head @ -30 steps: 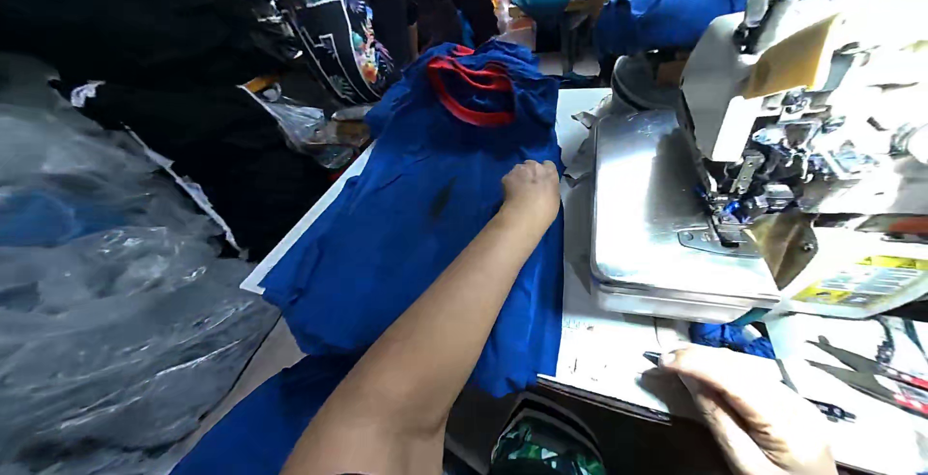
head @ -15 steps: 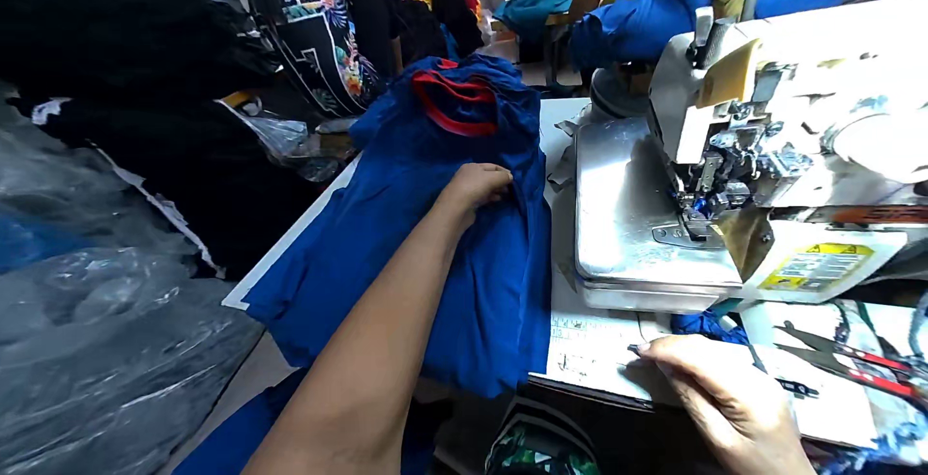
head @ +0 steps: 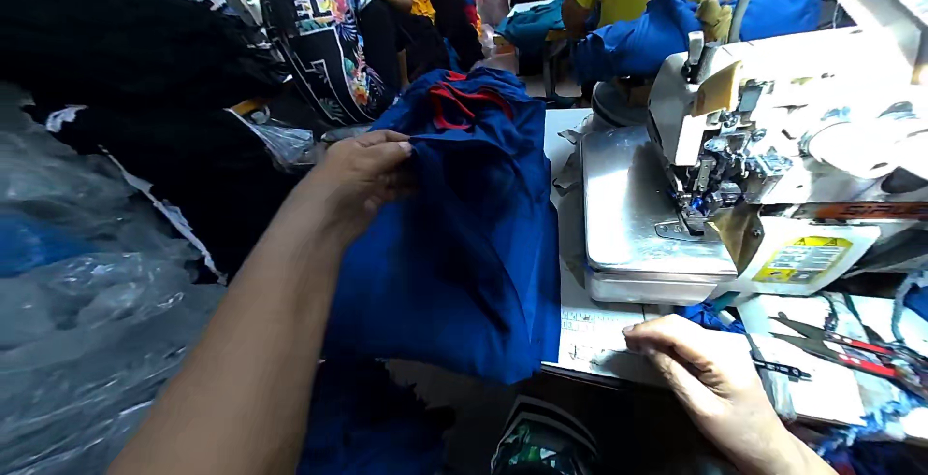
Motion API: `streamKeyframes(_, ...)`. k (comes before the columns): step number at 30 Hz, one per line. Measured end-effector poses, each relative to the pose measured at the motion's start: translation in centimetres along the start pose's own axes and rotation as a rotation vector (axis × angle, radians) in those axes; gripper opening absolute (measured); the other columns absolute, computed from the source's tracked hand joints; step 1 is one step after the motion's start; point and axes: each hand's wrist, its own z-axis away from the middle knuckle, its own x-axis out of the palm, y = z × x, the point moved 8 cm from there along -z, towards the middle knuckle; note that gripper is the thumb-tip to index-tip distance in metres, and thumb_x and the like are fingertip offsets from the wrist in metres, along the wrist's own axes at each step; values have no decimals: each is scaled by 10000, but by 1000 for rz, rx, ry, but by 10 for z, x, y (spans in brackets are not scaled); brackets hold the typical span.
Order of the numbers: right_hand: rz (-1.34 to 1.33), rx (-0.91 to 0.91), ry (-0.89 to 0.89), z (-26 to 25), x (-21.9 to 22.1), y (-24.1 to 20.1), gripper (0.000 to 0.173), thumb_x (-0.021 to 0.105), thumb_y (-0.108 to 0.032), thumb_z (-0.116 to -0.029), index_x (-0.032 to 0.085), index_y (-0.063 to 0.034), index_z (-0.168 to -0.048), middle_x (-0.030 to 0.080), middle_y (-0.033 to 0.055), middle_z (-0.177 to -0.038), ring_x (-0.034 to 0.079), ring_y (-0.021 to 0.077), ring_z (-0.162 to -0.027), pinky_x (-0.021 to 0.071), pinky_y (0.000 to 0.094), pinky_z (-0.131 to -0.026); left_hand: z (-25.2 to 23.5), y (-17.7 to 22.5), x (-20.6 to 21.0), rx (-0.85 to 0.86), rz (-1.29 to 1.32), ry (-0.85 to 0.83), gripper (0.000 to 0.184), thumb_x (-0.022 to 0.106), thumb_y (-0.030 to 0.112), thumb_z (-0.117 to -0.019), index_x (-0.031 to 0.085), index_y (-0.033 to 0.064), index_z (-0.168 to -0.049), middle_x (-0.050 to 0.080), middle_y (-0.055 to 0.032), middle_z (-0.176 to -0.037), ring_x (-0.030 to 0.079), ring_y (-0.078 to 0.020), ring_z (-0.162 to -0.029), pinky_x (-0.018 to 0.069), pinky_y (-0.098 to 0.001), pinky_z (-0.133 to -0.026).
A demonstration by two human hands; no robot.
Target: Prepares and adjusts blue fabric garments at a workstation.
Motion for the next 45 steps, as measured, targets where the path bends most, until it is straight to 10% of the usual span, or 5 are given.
streamKeyframes(8, -320, 341, -232, -72, 102, -45, 343, 495, -284, -1070, 730, -58, -1176, 701, 59, -1170, 654, 116, -1041, 526, 335, -893, 100, -8, 11, -28, 59, -231, 280, 415, -17, -1011, 665, 100, -961, 716, 57, -754, 693, -38, -680, 599, -220, -671)
streamKeyframes(12, -587, 551, -271, -76, 133, -50, 339, 483, -290, -1071, 716, -45, -1096, 676, 11, -912, 630, 54, -861, 524, 282, -795, 117, -32, 11, -76, 220, -294, 295, 455, -2, -972, 717, 125, -919, 746, 15, -772, 715, -55, -698, 607, -222, -684)
streamKeyframes(27, -613, 679, -347, -63, 145, -54, 491, 720, -337, -930, 509, -89, -1298, 668, 31, -960, 639, 65, -664, 551, 224, -585, 132, -48, 2, 15, 469, -365, 104, 679, 201, -930, 782, 193, -943, 756, 11, -833, 714, -35, -769, 595, -196, -742)
streamKeyframes(33, -449, 321, -111, -75, 129, -76, 209, 637, -283, -981, 735, -118, -1062, 616, -34, -951, 608, 7, -868, 514, 175, -732, 141, -32, -9, 52, 248, -245, 203, 629, 62, -911, 796, 176, -927, 762, 28, -845, 713, -34, -789, 594, -196, -748)
streamKeyframes(45, -240, -66, -68, -80, 99, -103, 241, 573, -97, -971, 701, -17, -783, 582, 9, -679, 551, 13, -634, 452, 148, -573, 156, -29, 8, 268, 38, -194, 147, 652, 102, -910, 779, 177, -913, 712, 88, -863, 656, 16, -765, 547, -130, -683)
